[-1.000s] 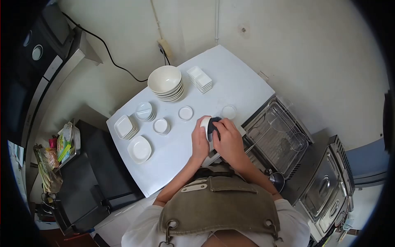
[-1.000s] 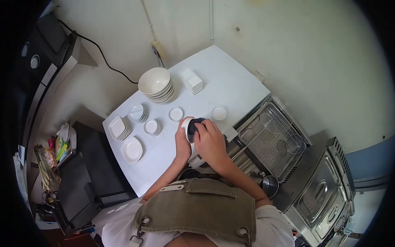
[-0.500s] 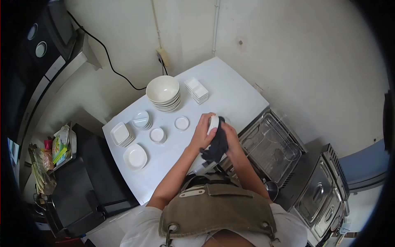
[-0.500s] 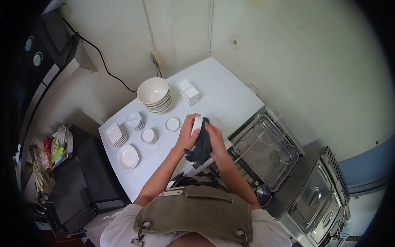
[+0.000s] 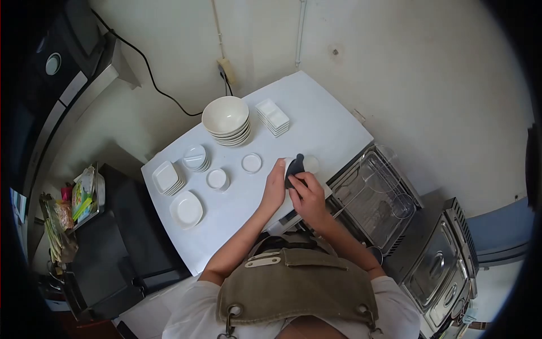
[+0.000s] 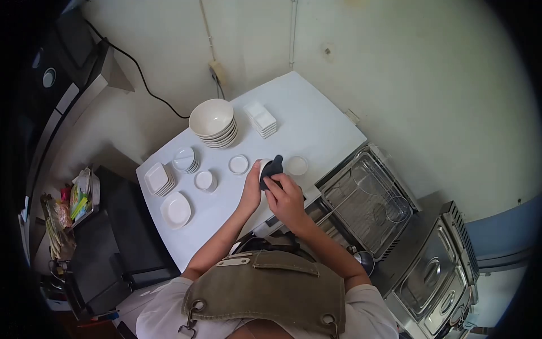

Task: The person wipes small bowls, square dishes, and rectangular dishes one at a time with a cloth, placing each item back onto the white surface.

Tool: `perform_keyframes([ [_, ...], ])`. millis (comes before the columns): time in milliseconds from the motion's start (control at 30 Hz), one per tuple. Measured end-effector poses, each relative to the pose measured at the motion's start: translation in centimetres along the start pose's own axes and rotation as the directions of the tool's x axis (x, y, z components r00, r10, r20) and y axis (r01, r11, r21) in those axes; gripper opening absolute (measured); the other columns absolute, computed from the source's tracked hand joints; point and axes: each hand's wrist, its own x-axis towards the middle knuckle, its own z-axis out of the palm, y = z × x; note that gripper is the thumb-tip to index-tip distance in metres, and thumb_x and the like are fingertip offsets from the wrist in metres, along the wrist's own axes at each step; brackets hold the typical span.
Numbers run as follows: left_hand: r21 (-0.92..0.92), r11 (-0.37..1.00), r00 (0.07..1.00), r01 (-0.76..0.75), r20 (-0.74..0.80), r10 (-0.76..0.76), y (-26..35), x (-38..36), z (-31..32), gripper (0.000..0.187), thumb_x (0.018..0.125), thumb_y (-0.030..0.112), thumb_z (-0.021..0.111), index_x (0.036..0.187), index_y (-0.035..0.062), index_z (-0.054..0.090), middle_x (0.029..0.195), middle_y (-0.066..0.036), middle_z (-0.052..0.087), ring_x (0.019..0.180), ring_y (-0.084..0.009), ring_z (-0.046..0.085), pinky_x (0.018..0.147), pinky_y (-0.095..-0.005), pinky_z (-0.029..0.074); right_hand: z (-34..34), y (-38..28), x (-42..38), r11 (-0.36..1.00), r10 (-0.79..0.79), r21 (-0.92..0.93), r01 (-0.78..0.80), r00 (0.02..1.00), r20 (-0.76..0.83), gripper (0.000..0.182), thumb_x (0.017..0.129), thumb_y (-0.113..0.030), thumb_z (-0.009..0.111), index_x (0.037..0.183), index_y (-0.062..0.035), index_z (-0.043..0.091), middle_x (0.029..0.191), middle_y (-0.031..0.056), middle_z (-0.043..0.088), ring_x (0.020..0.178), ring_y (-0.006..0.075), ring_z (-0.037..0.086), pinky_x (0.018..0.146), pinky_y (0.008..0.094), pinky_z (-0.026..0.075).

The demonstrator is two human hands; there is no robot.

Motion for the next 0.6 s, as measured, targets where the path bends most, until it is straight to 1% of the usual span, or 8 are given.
perform_keyframes([
  [67, 0.103, 0.994, 0.998, -0.041, -0.05, 0.046, 0.9, -0.2, 0.5, 0.037, 0.102, 0.029, 0.028, 0.11, -0.0003, 0.049, 0.086, -0.018, 0.057, 0.08, -0.0284, 0.056, 0.075, -0.0332, 0.044, -0.5, 0.4, 1.2, 0.997, -0.062, -0.047, 0.06, 0.997, -0.037, 0.029, 0.068, -0.003, 0.067, 0.097, -0.0038, 0.066, 0.092, 0.0103, 0.056, 0.082, 0.0275, 0.058, 0.07, 0.0361, 0.048],
  [133, 0.064, 0.998, 1.0, 0.011, -0.009, -0.01, 4.9, -1.0, 1.0, 0.034, 0.097, 0.028, 0.042, 0.113, -0.0014, 0.048, 0.095, -0.02, 0.056, 0.09, -0.0345, 0.054, 0.081, -0.0362, 0.043, -1.1, 1.0, 2.0, 0.985, 0.039, -0.167, -0.05, 0.997, -0.064, 0.029, 0.066, -0.004, 0.068, 0.095, -0.0031, 0.066, 0.091, 0.0113, 0.056, 0.081, 0.0283, 0.058, 0.071, 0.0373, 0.048],
  [200, 0.483, 0.752, 0.869, -0.448, 0.04, 0.493, 5.2, -0.9, 1.3, 0.045, 0.086, 0.029, 0.059, 0.116, -0.0021, 0.047, 0.107, -0.021, 0.051, 0.099, -0.0385, 0.048, 0.086, -0.0407, 0.04, -0.9, 2.5, 0.9, 0.977, 0.18, -0.127, -0.172, 0.982, 0.049, 0.029, 0.072, -0.006, 0.067, 0.101, -0.0028, 0.064, 0.101, 0.0116, 0.059, 0.092, 0.0266, 0.06, 0.078, 0.0363, 0.048],
  [233, 0.479, 0.722, 0.857, -0.499, 0.151, 0.493, 4.9, -0.3, 0.8, 0.069, 0.073, 0.04, 0.07, 0.123, -0.0001, 0.044, 0.114, -0.02, 0.044, 0.102, -0.037, 0.045, 0.087, -0.0428, 0.039, -0.2, 3.8, -0.1, 0.933, 0.295, 0.127, -0.338, 0.916, 0.272, 0.033, 0.076, -0.01, 0.066, 0.108, -0.0026, 0.06, 0.108, 0.0106, 0.059, 0.098, 0.0251, 0.059, 0.083, 0.0349, 0.047],
  [267, 0.486, 0.719, 0.857, -0.497, 0.147, 0.494, 4.8, 0.0, 0.8, 0.069, 0.073, 0.04, 0.07, 0.123, -0.0001, 0.044, 0.114, -0.02, 0.044, 0.102, -0.037, 0.045, 0.087, -0.0428, 0.039, 0.7, 5.0, -1.0, 0.789, 0.323, 0.327, -0.521, 0.803, 0.501, 0.036, 0.081, -0.013, 0.065, 0.115, -0.0023, 0.057, 0.115, 0.0097, 0.059, 0.103, 0.0237, 0.059, 0.087, 0.0335, 0.047],
  [333, 0.547, 0.585, 0.792, -0.598, 0.293, 0.535, 6.2, 0.2, 1.2, 0.073, 0.071, 0.044, 0.071, 0.123, 0.001, 0.045, 0.113, -0.019, 0.046, 0.102, -0.0362, 0.046, 0.088, -0.0427, 0.039, 2.0, 5.5, -2.7, 0.721, 0.24, 0.494, -0.486, 0.844, 0.479, 0.043, 0.089, -0.019, 0.059, 0.127, -0.0028, 0.048, 0.124, 0.0078, 0.056, 0.109, 0.0214, 0.056, 0.092, 0.0316, 0.044],
  [433, 0.572, 0.55, 0.777, -0.608, 0.287, 0.56, 7.5, 0.5, 0.9, 0.078, 0.066, 0.047, 0.075, 0.123, 0.0033, 0.045, 0.113, -0.017, 0.048, 0.104, -0.0359, 0.046, 0.089, -0.0446, 0.038, -0.1, 4.7, -1.2, -0.022, 0.529, 0.697, -0.716, 0.584, 0.616, 0.04, 0.094, -0.023, 0.048, 0.128, -0.0027, 0.048, 0.121, 0.009, 0.057, 0.105, 0.0216, 0.059, 0.093, 0.0362, 0.046],
  [600, 0.515, 0.544, 0.741, -0.662, 0.342, 0.578, 8.2, -0.8, 1.7, 0.08, 0.063, 0.045, 0.079, 0.124, 0.0063, 0.043, 0.118, -0.015, 0.051, 0.11, -0.0342, 0.048, 0.094, -0.0479, 0.036, -2.6, 5.3, 0.2, -0.384, 0.545, 0.812, -0.44, 0.602, 0.584, 0.04, 0.096, -0.033, 0.038, 0.119, -0.005, 0.054, 0.113, 0.0116, 0.061, 0.103, 0.0228, 0.061, 0.089, 0.0383, 0.049],
])
